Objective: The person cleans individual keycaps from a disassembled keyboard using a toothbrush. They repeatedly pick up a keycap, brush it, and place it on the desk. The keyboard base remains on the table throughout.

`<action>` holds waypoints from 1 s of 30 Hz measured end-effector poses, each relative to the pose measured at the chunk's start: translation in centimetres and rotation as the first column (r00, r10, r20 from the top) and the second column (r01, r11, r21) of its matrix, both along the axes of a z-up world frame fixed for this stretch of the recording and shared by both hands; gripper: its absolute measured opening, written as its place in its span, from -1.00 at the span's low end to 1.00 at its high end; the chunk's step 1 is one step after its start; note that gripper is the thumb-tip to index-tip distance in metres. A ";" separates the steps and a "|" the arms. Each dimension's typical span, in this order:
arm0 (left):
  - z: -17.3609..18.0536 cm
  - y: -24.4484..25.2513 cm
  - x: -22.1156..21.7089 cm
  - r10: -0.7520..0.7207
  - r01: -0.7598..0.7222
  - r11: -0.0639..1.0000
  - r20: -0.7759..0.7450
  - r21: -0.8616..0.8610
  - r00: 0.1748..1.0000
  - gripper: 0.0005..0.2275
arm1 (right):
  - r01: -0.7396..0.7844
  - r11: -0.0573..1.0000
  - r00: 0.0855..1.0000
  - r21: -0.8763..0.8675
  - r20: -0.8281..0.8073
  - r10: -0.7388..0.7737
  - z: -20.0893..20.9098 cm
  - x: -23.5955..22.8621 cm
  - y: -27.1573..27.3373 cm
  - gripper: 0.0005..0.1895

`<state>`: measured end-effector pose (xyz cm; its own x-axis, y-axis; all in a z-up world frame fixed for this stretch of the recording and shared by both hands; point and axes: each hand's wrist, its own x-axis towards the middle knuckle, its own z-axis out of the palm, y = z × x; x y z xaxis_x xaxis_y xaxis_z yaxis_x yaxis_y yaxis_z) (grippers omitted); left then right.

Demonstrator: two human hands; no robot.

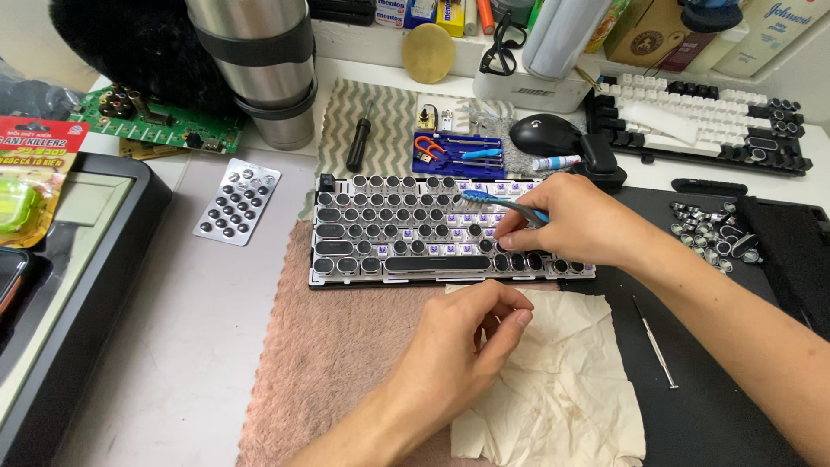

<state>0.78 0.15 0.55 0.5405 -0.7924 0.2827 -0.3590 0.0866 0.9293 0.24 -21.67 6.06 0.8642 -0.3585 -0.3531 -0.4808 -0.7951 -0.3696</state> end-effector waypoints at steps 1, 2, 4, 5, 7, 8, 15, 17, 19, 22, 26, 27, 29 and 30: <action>0.0 -0.1 0.0 0.000 0.000 1.000 0.003 -0.002 1.000 -0.93 | 0.019 0.999 1.000 -0.048 -0.007 -0.019 0.4 -0.2 0.5 -0.89; 0.0 0.0 0.0 -0.002 0.002 1.000 0.003 -0.001 1.000 -0.93 | 0.020 0.999 1.000 -0.048 -0.007 -0.021 0.2 -0.2 0.5 -0.89; -0.1 -0.1 -0.1 0.000 0.000 1.000 0.000 0.013 1.000 -0.92 | -0.021 0.993 1.000 -0.116 0.012 0.023 0.0 -0.2 0.5 -0.89; 0.0 -0.1 -0.1 -0.002 0.002 1.000 0.001 0.013 1.000 -0.92 | -0.019 0.993 1.000 -0.116 0.013 0.021 -0.2 -0.1 0.4 -0.89; 0.1 0.0 0.0 -0.013 0.013 1.000 0.012 0.000 1.000 -0.93 | -0.061 0.991 0.998 -0.119 0.002 0.061 -0.7 0.1 0.2 -0.90; 0.2 0.1 0.0 -0.013 0.013 1.000 0.012 0.001 1.000 -0.93 | -0.061 0.991 0.998 -0.118 0.002 0.061 -1.2 0.1 0.0 -0.90; -0.2 -0.1 -0.1 -0.004 0.004 1.000 -0.001 0.022 1.000 -0.95 | 0.015 0.998 0.991 -0.065 0.133 -0.006 -1.7 -0.9 0.0 -0.88; -0.4 -0.1 -0.1 -0.015 0.015 1.000 0.007 0.021 1.000 -0.95 | 0.014 0.998 0.978 -0.066 0.207 0.000 -1.7 -2.1 -0.6 -0.84; -0.6 -0.1 -0.1 0.033 -0.033 0.999 0.019 0.019 0.999 -0.94 | 0.076 0.997 0.946 0.033 0.314 -0.082 -1.7 -3.4 -1.3 -0.88; -0.4 -0.2 0.0 0.050 -0.053 0.996 0.036 0.074 0.998 -0.94 | 0.200 0.978 0.876 -0.060 0.459 -0.151 -3.6 -6.2 -6.4 -0.89; -0.1 -0.1 -0.1 0.034 -0.050 0.991 0.129 0.122 0.991 -0.93 | 0.310 0.909 0.821 -0.279 0.561 -0.107 -4.1 -10.0 -13.7 -0.89; -0.2 -0.1 -0.2 0.013 -0.028 0.992 0.117 0.125 0.993 -0.93 | 0.372 0.890 0.823 -0.265 0.538 -0.184 -3.8 -10.6 -14.6 -0.87; -0.4 -0.2 -0.4 -0.009 -0.005 0.992 0.108 0.126 0.994 -0.93 | 0.435 0.865 0.816 -0.251 0.516 -0.260 -3.9 -11.4 -16.2 -0.83; -0.6 -0.3 -0.5 -0.004 -0.010 0.991 0.109 0.132 0.994 -0.93 | 0.443 0.862 0.845 -0.246 0.436 -0.310 -4.3 -11.7 -17.0 -0.81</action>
<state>0.31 -0.11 -0.01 0.5144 -0.8253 0.2329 -0.4590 -0.0356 0.8877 -11.42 -38.66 1.76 0.6770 -0.7186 0.1587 -0.6480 -0.6843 -0.3343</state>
